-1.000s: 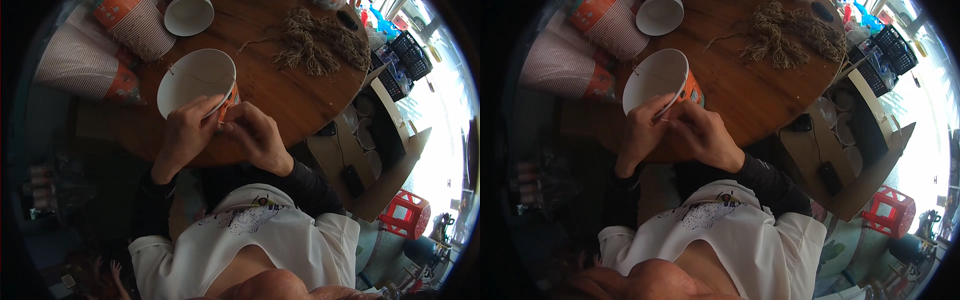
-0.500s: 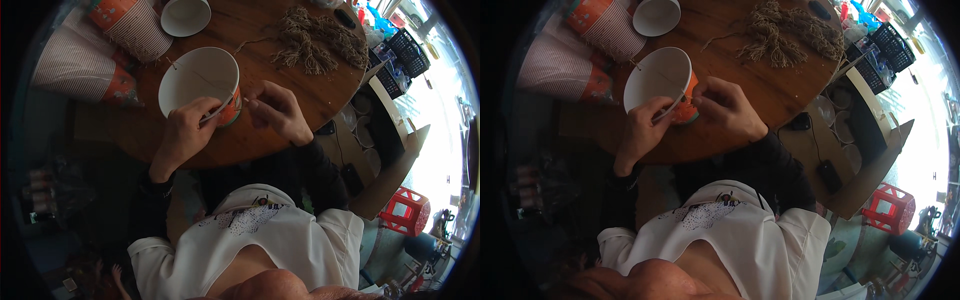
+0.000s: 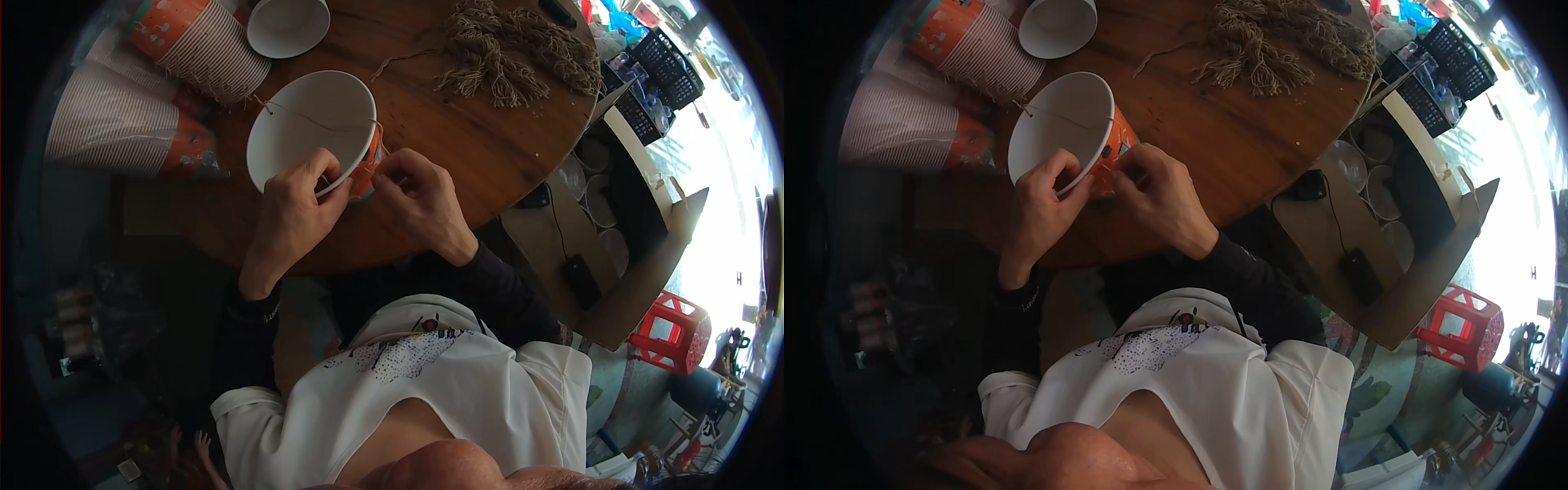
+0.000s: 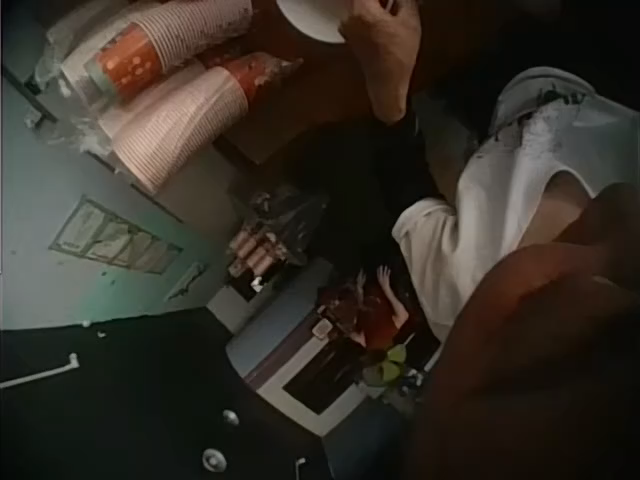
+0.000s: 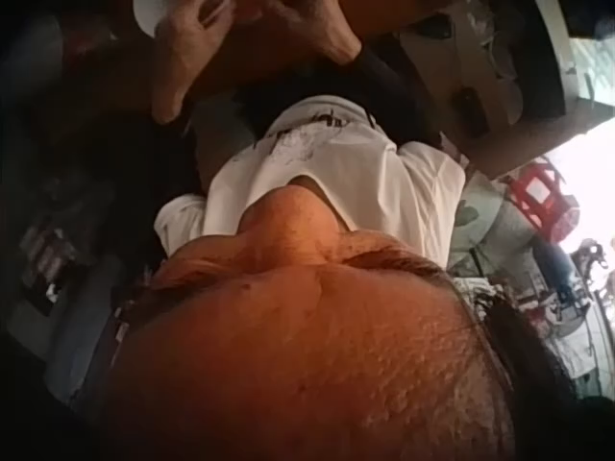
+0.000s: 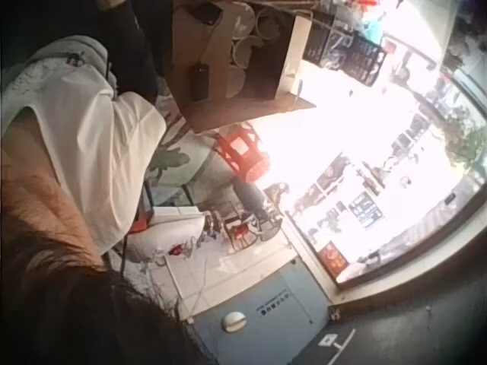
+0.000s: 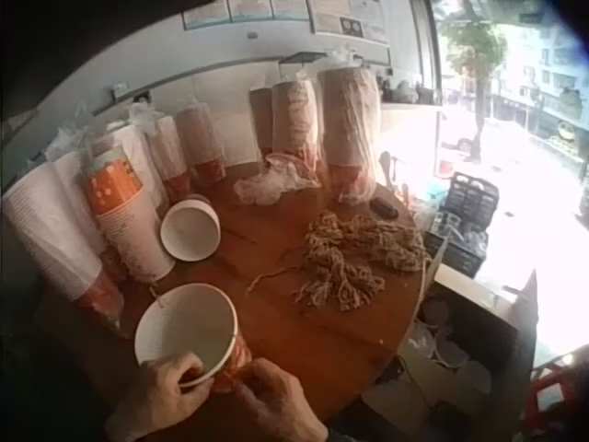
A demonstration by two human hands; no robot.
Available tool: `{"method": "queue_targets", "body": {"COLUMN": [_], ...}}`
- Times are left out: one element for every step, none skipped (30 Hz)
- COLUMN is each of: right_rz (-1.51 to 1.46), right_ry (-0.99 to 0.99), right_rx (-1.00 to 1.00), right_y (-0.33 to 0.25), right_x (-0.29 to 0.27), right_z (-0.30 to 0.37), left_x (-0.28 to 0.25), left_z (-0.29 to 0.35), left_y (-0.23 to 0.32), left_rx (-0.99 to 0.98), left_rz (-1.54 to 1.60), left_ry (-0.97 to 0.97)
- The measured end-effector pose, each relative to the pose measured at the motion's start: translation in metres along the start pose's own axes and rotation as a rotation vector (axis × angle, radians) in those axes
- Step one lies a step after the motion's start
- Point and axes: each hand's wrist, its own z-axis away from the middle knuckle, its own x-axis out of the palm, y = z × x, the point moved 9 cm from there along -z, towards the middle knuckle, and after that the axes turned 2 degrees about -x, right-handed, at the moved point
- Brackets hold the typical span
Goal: Attaching string handles to decorative paper buckets for packaging.
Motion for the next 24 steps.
{"method": "queue_targets", "body": {"right_rz": [0.003, 0.006, 0.004, 0.010, 0.015, 0.014, 0.030, 0.046, 0.045, 0.044, 0.043, 0.043, 0.040, 0.037, 0.037, 0.038, 0.038, 0.039, 0.068, 0.096, 0.099, 0.094, 0.089, 0.091], "right_ry": [-0.007, -0.014, -0.013, -0.028, -0.043, -0.044, -0.054, -0.064, -0.066, -0.067, -0.069, -0.070, -0.080, -0.089, -0.090, -0.084, -0.079, -0.080, -0.076, -0.072, -0.074, -0.063, -0.051, -0.056], "right_rx": [0.007, 0.013, 0.013, 0.013, 0.012, 0.012, 0.012, 0.013, 0.012, 0.005, -0.003, -0.004, 0.001, 0.006, 0.005, -0.007, -0.020, -0.022, -0.047, -0.071, -0.075, -0.071, -0.067, -0.073], "right_y": [-0.001, -0.001, -0.001, 0.000, 0.000, -0.001, -0.003, -0.004, -0.005, -0.005, -0.006, -0.005, -0.004, -0.003, -0.004, -0.006, -0.008, -0.009, -0.012, -0.015, -0.016, -0.016, -0.016, -0.017], "right_x": [-0.001, -0.001, -0.001, 0.000, 0.001, 0.001, 0.002, 0.003, 0.003, 0.004, 0.004, 0.005, 0.006, 0.007, 0.008, 0.007, 0.007, 0.007, 0.007, 0.007, 0.008, 0.009, 0.010, 0.011], "right_z": [-0.001, -0.003, -0.004, -0.005, -0.006, -0.006, -0.007, -0.008, -0.009, -0.010, -0.010, -0.011, -0.011, -0.011, -0.011, -0.012, -0.012, -0.012, -0.012, -0.012, -0.013, -0.013, -0.012, -0.012], "left_x": [0.000, 0.000, 0.000, 0.000, 0.000, 0.001, 0.000, 0.000, 0.000, 0.000, 0.000, 0.000, 0.000, 0.000, 0.000, -0.001, 0.000, 0.001, -0.002, -0.003, -0.005, -0.006, -0.003, -0.001], "left_z": [0.000, 0.000, 0.000, 0.000, 0.000, 0.000, 0.000, 0.000, 0.000, 0.000, 0.000, 0.000, 0.000, 0.000, 0.000, -0.001, -0.001, -0.002, -0.003, -0.006, -0.009, -0.010, -0.010, -0.011], "left_y": [0.000, 0.000, 0.000, -0.001, -0.001, -0.002, -0.002, -0.001, 0.000, 0.000, 0.000, 0.001, 0.001, 0.000, 0.000, 0.001, 0.000, -0.001, 0.000, 0.002, 0.004, 0.000, -0.004, -0.005], "left_rx": [0.000, -0.003, -0.007, -0.008, -0.007, -0.007, -0.007, -0.004, -0.001, -0.002, -0.001, 0.000, -0.001, -0.017, -0.033, -0.032, -0.068, -0.102, -0.101, -0.070, -0.038, -0.039, -0.014, 0.011], "left_rz": [-0.001, -0.005, -0.008, -0.009, -0.009, -0.009, -0.010, -0.019, -0.028, -0.029, -0.023, -0.017, -0.018, 0.004, 0.025, 0.025, 0.125, 0.226, 0.225, 0.202, 0.179, 0.177, 0.156, 0.135], "left_ry": [-0.002, -0.003, -0.004, -0.005, -0.007, -0.009, -0.009, -0.007, -0.005, -0.004, -0.004, -0.004, -0.003, -0.010, -0.016, -0.014, -0.037, -0.059, -0.055, -0.066, -0.078, -0.070, -0.091, -0.112]}}
